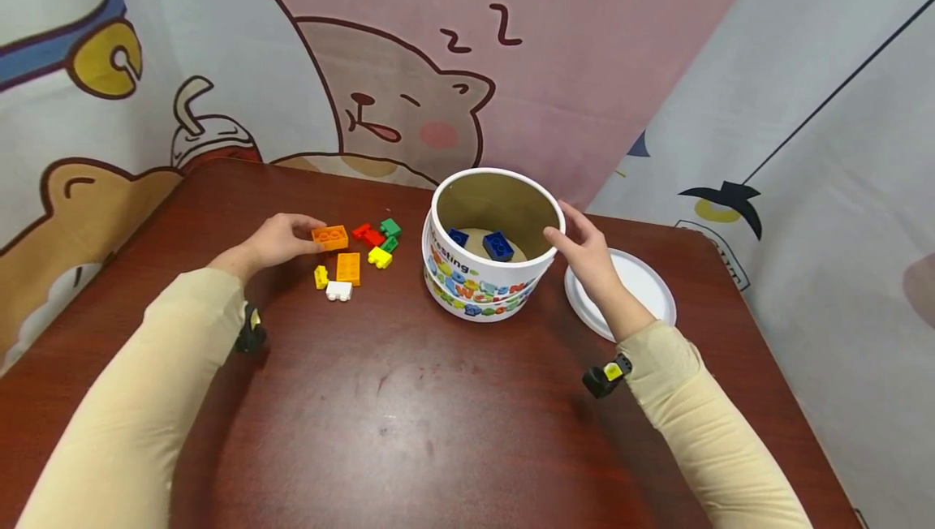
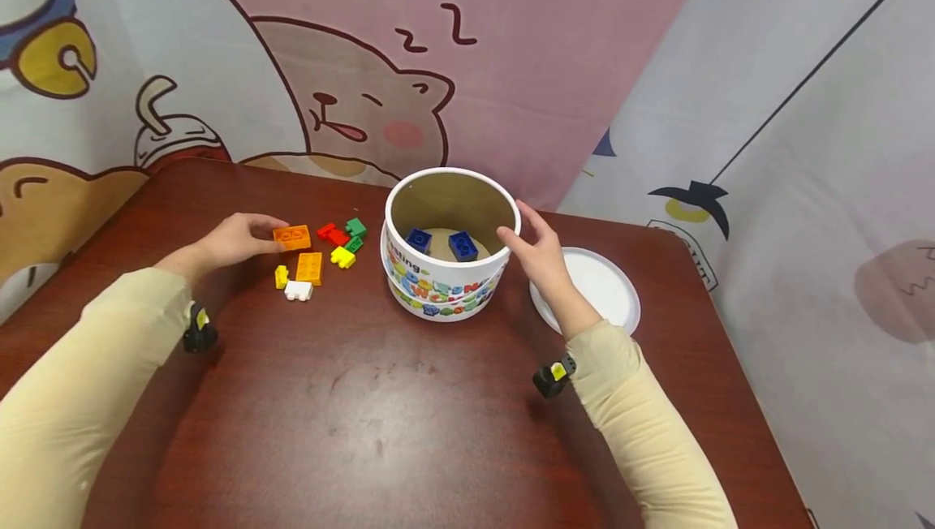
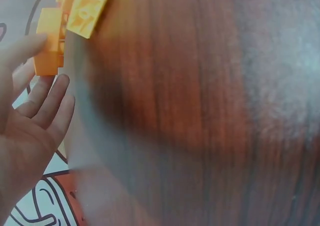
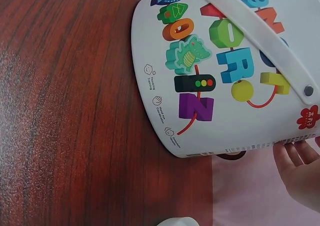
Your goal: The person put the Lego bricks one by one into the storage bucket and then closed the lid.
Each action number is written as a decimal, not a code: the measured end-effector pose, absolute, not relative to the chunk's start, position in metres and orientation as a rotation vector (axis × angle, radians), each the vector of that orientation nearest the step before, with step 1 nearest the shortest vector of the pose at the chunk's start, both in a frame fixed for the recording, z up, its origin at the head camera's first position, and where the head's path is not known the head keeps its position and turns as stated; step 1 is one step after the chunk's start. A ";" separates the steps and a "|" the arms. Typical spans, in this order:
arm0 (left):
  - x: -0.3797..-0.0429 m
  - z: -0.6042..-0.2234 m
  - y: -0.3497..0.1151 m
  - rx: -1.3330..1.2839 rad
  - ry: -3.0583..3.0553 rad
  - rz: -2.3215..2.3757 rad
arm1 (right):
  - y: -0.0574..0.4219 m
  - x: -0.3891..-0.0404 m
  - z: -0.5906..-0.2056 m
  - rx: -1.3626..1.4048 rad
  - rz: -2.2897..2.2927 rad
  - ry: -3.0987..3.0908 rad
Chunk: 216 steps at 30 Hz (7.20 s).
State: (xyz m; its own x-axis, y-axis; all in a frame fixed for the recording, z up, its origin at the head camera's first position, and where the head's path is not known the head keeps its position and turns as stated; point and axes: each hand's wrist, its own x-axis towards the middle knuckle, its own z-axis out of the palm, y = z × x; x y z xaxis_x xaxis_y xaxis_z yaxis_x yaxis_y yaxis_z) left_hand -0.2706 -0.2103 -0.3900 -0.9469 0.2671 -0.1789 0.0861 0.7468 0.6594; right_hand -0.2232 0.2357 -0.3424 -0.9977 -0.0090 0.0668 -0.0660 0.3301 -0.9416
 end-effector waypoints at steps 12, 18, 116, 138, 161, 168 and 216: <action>-0.271 -0.368 -0.206 0.265 2.714 1.133 | 0.236 -0.223 -0.342 0.054 1.780 -2.534; -0.270 -0.354 -0.200 0.299 2.725 1.151 | 0.236 -0.223 -0.342 0.057 1.791 -2.525; -0.249 -0.385 -0.182 0.453 2.620 1.160 | 0.233 -0.220 -0.342 0.054 1.779 -2.498; -0.254 -0.399 -0.176 0.447 2.654 0.955 | 0.232 -0.221 -0.341 0.048 1.794 -2.495; -0.255 -0.328 -0.162 0.477 2.659 1.303 | 0.233 -0.221 -0.341 0.038 1.782 -2.510; -0.255 -0.307 -0.142 0.539 2.627 1.359 | 0.233 -0.220 -0.341 0.054 1.787 -2.492; -0.261 -0.285 -0.021 0.865 2.496 1.252 | 0.234 -0.221 -0.343 0.066 1.806 -2.476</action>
